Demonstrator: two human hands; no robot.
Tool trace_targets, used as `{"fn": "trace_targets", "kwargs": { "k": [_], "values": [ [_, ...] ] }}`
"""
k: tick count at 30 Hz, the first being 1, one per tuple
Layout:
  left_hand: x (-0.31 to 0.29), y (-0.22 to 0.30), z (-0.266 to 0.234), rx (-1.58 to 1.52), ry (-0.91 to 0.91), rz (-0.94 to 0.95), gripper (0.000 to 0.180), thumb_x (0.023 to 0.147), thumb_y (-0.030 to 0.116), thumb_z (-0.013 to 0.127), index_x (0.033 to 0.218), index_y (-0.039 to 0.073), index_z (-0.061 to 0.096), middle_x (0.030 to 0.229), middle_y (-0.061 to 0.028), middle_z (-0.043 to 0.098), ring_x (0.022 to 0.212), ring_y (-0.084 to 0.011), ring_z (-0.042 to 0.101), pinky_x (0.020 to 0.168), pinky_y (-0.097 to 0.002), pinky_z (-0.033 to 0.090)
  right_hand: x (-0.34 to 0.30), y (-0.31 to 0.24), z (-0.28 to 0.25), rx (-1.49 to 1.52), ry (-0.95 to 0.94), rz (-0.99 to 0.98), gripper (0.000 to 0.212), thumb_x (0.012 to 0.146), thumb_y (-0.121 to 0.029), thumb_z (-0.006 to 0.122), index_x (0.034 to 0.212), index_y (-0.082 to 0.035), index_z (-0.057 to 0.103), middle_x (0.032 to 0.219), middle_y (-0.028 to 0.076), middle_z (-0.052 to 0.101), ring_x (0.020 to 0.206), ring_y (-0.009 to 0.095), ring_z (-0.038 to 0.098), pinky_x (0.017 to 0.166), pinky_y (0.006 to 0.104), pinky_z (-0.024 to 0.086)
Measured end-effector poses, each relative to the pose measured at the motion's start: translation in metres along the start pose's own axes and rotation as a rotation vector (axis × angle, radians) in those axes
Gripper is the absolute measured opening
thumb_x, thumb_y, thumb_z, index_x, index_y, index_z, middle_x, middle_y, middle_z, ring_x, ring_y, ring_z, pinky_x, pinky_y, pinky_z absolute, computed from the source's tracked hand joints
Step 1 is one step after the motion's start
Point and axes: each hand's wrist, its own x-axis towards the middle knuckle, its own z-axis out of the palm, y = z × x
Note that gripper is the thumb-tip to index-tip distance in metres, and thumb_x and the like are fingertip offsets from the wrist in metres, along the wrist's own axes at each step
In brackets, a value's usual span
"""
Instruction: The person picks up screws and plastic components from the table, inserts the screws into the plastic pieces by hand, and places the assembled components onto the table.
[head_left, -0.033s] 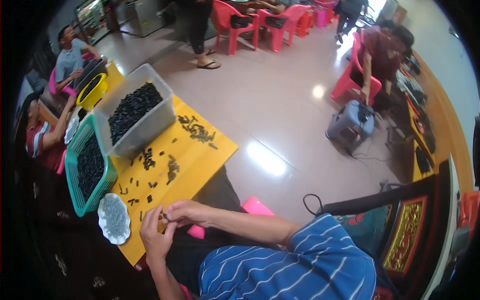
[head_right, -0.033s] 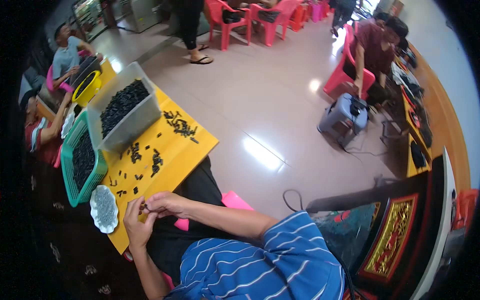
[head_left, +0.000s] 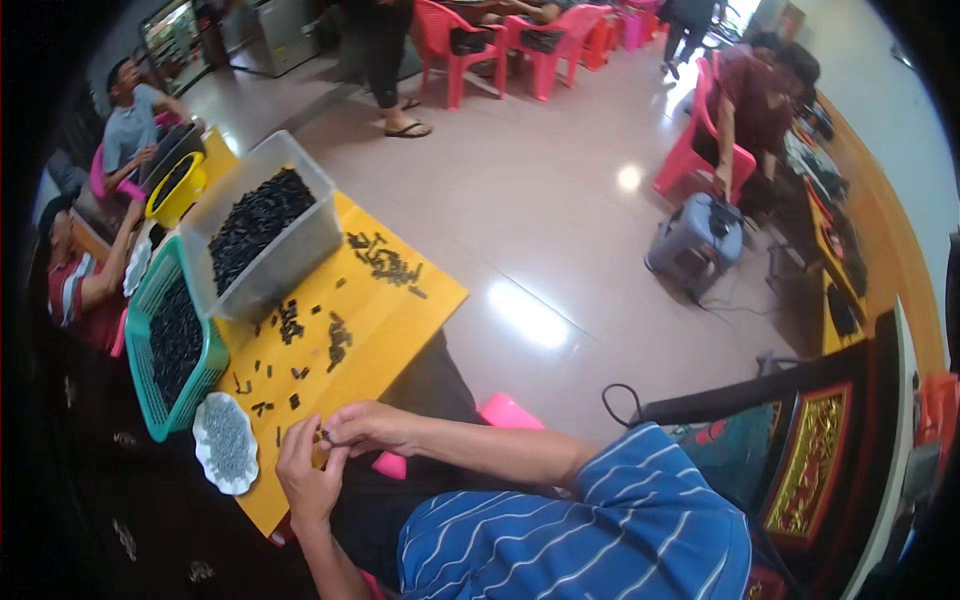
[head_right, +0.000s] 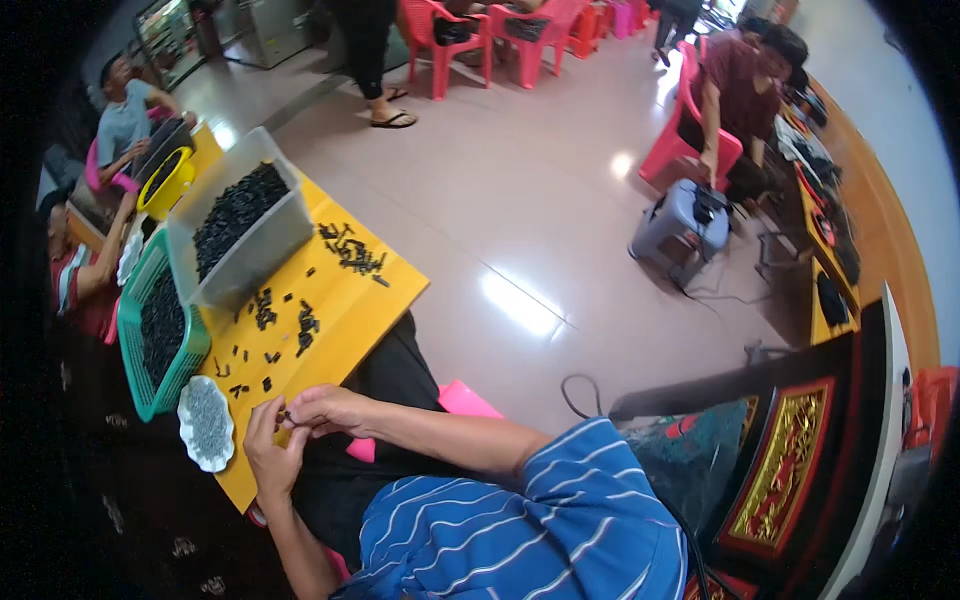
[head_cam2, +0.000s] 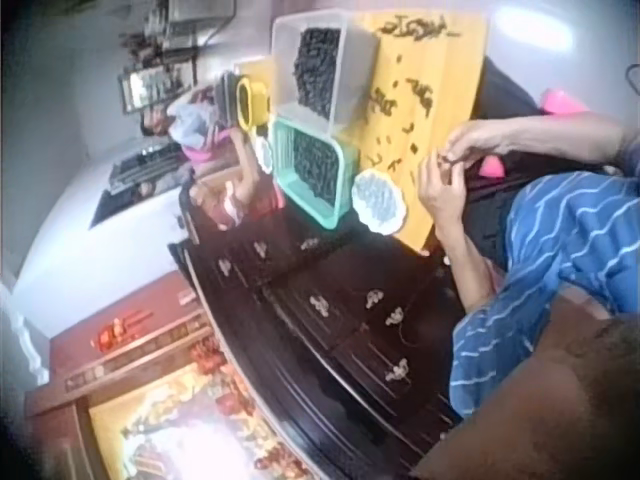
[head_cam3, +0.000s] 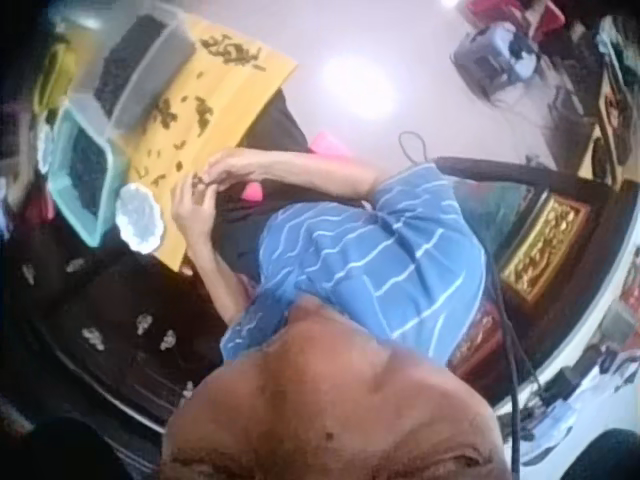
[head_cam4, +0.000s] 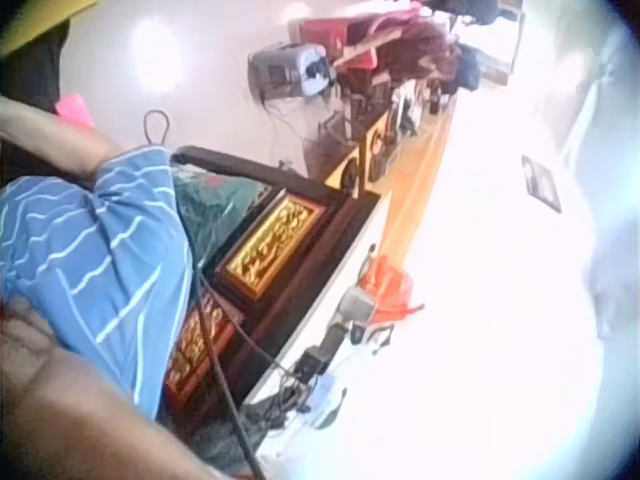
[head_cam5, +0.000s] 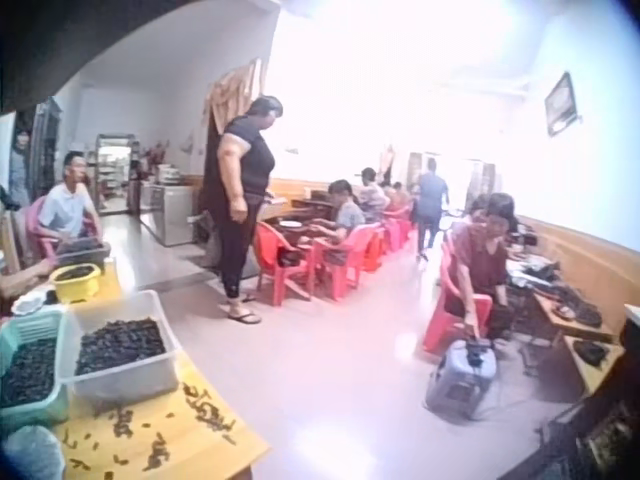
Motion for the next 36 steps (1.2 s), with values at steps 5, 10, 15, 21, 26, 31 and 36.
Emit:
{"fn": "trace_targets", "kwargs": {
  "k": [5, 10, 15, 21, 26, 31, 36],
  "values": [
    [0.005, 0.000, 0.008, 0.048, 0.027, 0.082, 0.034, 0.073, 0.000, 0.071, 0.107, -0.002, 0.064, 0.099, -0.0196, 0.065, 0.092, -0.0391, 0.063, 0.081, -0.0433, 0.051, -0.006, -0.003, 0.003, -0.011, 0.035, -0.036, 0.019, 0.089, -0.029, 0.069, 0.100, -0.013, 0.066, 0.097, -0.003, 0.070, 0.087, 0.006, 0.062, 0.075, 0.0221, 0.047],
    [0.007, -0.002, 0.011, 0.093, 0.019, 0.166, 0.030, 0.074, 0.001, 0.070, 0.103, -0.002, 0.064, 0.096, -0.0187, 0.065, 0.090, -0.0382, 0.063, 0.080, -0.0418, 0.050, -0.011, -0.007, 0.003, -0.042, 0.055, -0.035, 0.021, 0.085, -0.030, 0.071, 0.096, -0.012, 0.067, 0.093, -0.001, 0.069, 0.084, 0.009, 0.062, 0.074, 0.0260, 0.046],
    [0.009, -0.001, 0.011, 0.079, 0.041, 0.232, 0.026, 0.074, 0.002, 0.070, 0.100, -0.002, 0.064, 0.092, -0.0193, 0.065, 0.084, -0.0388, 0.064, 0.074, -0.0434, 0.050, -0.012, -0.006, 0.004, -0.044, 0.056, -0.045, 0.024, 0.085, -0.033, 0.072, 0.094, -0.011, 0.067, 0.091, -0.001, 0.069, 0.083, 0.010, 0.062, 0.073, 0.0271, 0.047],
    [0.002, -0.011, 0.006, 0.112, 0.054, 0.241, 0.023, 0.075, 0.003, 0.070, 0.097, -0.002, 0.064, 0.090, -0.0188, 0.065, 0.081, -0.0383, 0.063, 0.073, -0.0441, 0.050, -0.003, 0.005, 0.006, -0.040, 0.006, -0.067, 0.029, 0.088, -0.039, 0.073, 0.094, -0.012, 0.067, 0.087, -0.001, 0.068, 0.081, 0.011, 0.063, 0.073, 0.0262, 0.048],
    [0.006, -0.017, 0.009, 0.075, 0.102, 0.196, 0.024, 0.074, 0.006, 0.073, 0.097, 0.001, 0.066, 0.090, -0.0190, 0.065, 0.080, -0.0387, 0.063, 0.071, -0.0444, 0.051, -0.006, 0.004, 0.006, 0.028, 0.040, -0.099, 0.033, 0.094, -0.039, 0.066, 0.112, -0.011, 0.068, 0.100, -0.001, 0.068, 0.089, 0.008, 0.063, 0.077, 0.0231, 0.051],
    [0.018, -0.007, 0.012, 0.028, 0.140, 0.151, 0.024, 0.071, 0.010, 0.078, 0.092, 0.005, 0.066, 0.086, -0.0120, 0.067, 0.077, -0.0322, 0.065, 0.067, -0.0404, 0.052, -0.006, 0.001, -0.012, 0.204, -0.042, -0.107, 0.031, 0.099, -0.036, 0.056, 0.113, -0.009, 0.067, 0.110, 0.005, 0.069, 0.100, 0.015, 0.065, 0.087, 0.0319, 0.052],
    [0.012, -0.013, -0.001, -0.029, 0.162, 0.130, 0.021, 0.070, 0.006, 0.077, 0.090, 0.003, 0.069, 0.080, -0.0096, 0.068, 0.068, -0.0247, 0.066, 0.061, -0.0337, 0.051, -0.002, -0.001, 0.000, 0.233, -0.074, -0.021, 0.030, 0.101, -0.033, 0.054, 0.112, -0.008, 0.064, 0.109, 0.007, 0.069, 0.099, 0.017, 0.065, 0.087, 0.0326, 0.051]
  ]
}}
